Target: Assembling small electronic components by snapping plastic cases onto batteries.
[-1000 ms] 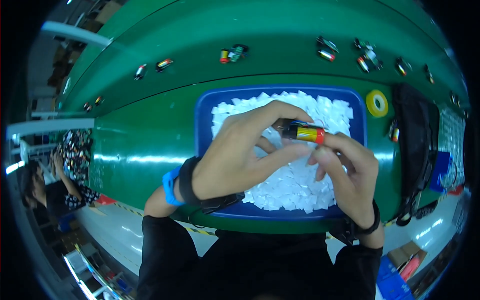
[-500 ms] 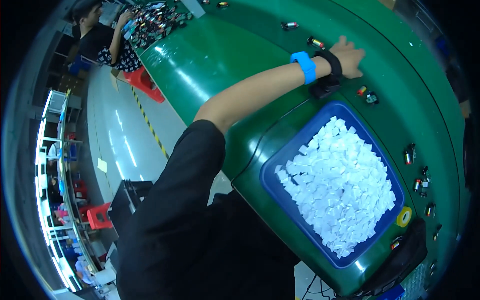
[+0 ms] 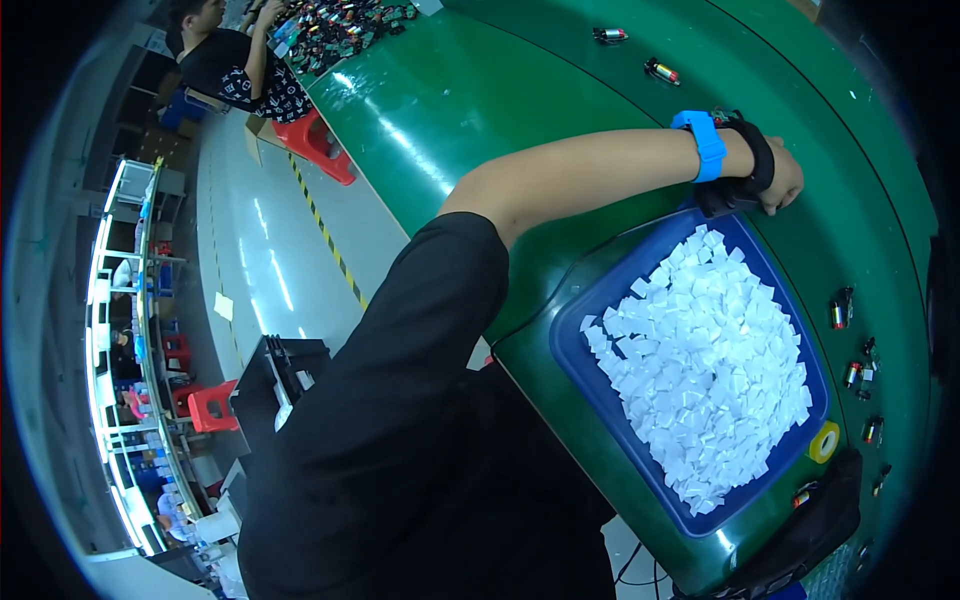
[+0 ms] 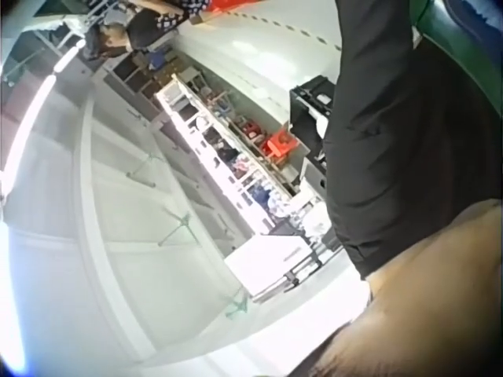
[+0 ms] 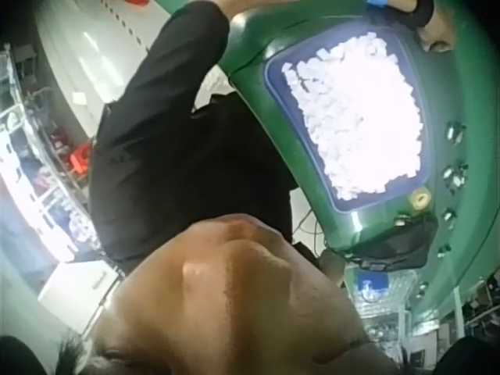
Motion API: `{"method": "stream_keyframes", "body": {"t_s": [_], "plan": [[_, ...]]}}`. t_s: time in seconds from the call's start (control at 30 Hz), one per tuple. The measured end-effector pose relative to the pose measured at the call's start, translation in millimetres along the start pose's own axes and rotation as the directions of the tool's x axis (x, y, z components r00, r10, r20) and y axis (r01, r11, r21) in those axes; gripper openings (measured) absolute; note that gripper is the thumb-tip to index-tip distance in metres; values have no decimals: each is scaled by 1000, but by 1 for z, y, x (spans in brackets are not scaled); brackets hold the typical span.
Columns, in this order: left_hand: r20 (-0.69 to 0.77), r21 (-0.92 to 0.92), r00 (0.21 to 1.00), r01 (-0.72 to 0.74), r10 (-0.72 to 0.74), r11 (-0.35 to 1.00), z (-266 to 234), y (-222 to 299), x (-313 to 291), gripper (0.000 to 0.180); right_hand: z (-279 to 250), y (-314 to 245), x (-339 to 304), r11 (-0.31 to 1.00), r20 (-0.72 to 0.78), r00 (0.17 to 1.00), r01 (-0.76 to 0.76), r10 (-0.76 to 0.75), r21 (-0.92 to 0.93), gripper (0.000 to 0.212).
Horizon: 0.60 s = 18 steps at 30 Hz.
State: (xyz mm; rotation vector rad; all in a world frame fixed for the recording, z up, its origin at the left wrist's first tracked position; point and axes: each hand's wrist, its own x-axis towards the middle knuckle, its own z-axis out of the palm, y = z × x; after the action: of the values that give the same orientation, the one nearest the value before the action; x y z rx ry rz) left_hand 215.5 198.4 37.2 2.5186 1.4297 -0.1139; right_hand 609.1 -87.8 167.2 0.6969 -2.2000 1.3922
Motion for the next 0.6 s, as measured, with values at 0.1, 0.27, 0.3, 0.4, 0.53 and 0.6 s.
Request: {"method": "stream_keyframes", "body": {"t_s": [0.1, 0.27, 0.3, 0.4, 0.53, 0.6], "plan": [[28, -54, 993, 116, -114, 992, -18, 21, -10, 35, 7, -10, -7, 998, -11, 1000, 25, -25, 62, 21], [-293, -41, 953, 67, -76, 997, -32, 28, -45, 36, 15, -27, -14, 978, -15, 996, 88, -86, 187, 23], [-167, -182, 977, 103, -134, 978, -44, 33, -52, 37, 17, -31, -15, 972, -20, 995, 100, -98, 211, 23], [104, -431, 976, 218, -191, 876, -60, 44, -69, 41, 21, -37, -13, 950, -31, 990, 138, -135, 279, 24], [-42, -706, 993, 48, -110, 706, -51, 56, -84, 43, 22, -42, -12, 910, -39, 981, 189, -188, 369, 26], [-245, -718, 968, -141, -58, 681, -48, 69, -91, 39, 22, -44, -12, 886, -50, 976, 214, -212, 411, 26]]}}
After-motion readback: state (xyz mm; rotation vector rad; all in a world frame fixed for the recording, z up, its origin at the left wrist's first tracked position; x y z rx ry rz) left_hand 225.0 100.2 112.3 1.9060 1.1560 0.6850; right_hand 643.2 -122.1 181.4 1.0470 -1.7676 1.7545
